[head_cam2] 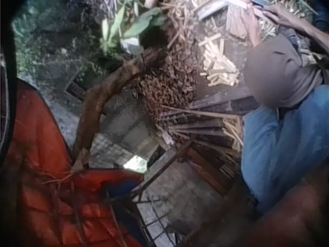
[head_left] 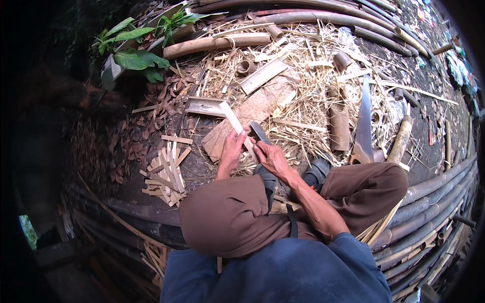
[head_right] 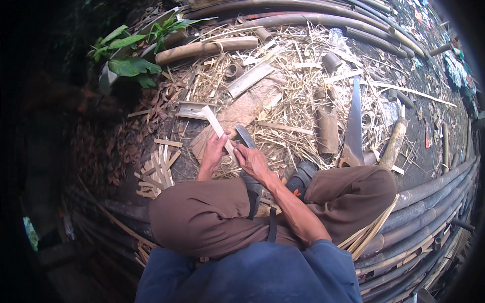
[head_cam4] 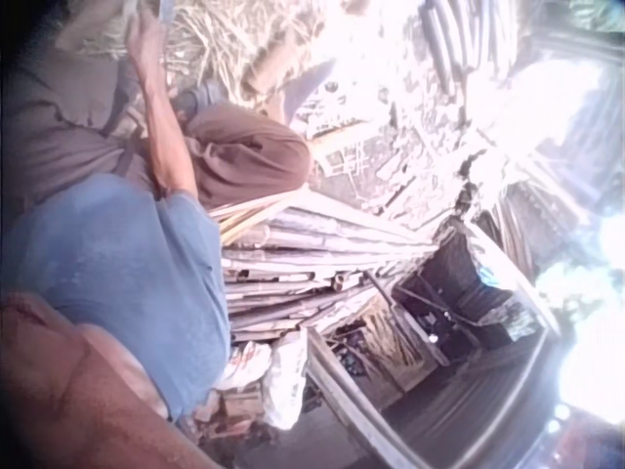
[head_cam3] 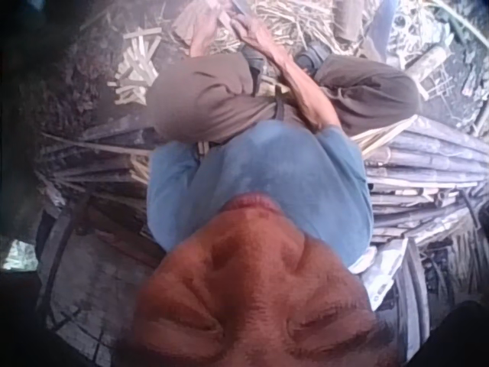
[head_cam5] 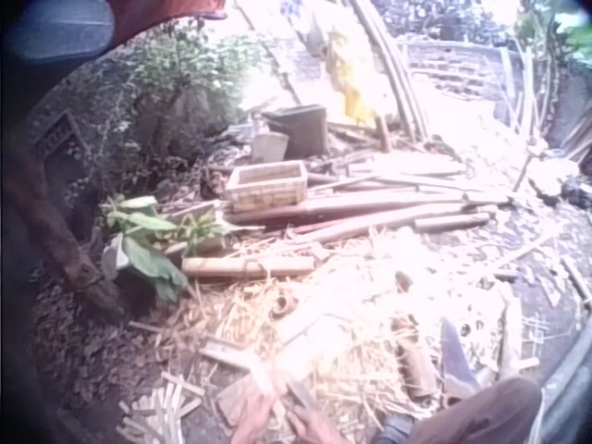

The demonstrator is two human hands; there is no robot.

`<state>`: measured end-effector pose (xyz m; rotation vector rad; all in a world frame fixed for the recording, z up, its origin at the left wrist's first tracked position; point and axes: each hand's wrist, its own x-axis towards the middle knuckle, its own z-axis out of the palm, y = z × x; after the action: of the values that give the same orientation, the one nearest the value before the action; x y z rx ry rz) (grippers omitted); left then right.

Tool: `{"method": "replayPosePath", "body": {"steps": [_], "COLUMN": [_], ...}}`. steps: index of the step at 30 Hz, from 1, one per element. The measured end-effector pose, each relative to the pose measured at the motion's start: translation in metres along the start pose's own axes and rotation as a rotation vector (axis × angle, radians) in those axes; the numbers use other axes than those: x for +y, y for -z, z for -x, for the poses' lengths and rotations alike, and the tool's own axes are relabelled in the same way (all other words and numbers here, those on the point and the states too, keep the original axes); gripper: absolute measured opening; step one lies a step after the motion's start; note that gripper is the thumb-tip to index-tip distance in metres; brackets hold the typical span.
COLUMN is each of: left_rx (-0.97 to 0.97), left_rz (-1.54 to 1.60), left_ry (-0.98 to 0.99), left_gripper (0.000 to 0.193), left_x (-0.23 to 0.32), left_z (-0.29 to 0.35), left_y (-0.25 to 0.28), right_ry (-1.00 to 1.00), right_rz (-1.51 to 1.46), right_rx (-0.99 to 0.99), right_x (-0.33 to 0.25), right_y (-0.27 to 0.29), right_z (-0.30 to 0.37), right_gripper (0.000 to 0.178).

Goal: The person sits on the ground and repeatedly uses a knife to split small pieces of wood into thinner slats. The person holds each piece with one hand and strikes it with the knife blade to separate it, then places the resulting slats into a growing pile.

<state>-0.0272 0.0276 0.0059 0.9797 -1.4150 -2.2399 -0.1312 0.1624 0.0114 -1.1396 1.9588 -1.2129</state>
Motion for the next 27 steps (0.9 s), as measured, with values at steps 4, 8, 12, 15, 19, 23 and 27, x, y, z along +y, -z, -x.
{"method": "replayPosePath", "body": {"steps": [4,8,12,15,19,23,27], "left_rx": [0.006,0.010,0.003,0.038,0.064,-0.099,-0.096], "left_rz": [-0.092,-0.084,0.039,0.163,0.091,0.000,0.378], "left_ry": [0.026,-0.004,0.226,0.519,0.529,0.526,0.619], "left_gripper": [0.027,0.027,0.019,0.017,0.024,0.034,0.058], "left_x": [-0.002,-0.013,-0.021,-0.028,-0.050,-0.043,-0.027], "left_z": [0.002,-0.005,-0.005,-0.012,-0.014,-0.020,-0.003], "left_y": [-0.007,-0.004,0.008,0.016,0.065,0.055,0.076], "right_ry": [0.134,-0.077,-0.215,-0.369,-0.318,-0.053,-0.482], "right_rz": [0.301,-0.216,-0.695,-0.511,-0.642,0.250,0.454], "right_rx": [-0.016,0.176,0.462,0.435,0.771,0.377,-0.107], "right_x": [0.008,-0.001,0.028,0.086,0.118,0.140,0.119], "right_y": [0.008,0.018,0.037,0.021,0.029,-0.020,-0.036], "right_z": [0.000,-0.004,-0.021,0.008,0.024,0.041,0.069], "right_gripper": [0.024,0.024,0.030,0.031,0.029,0.041,0.072]}}
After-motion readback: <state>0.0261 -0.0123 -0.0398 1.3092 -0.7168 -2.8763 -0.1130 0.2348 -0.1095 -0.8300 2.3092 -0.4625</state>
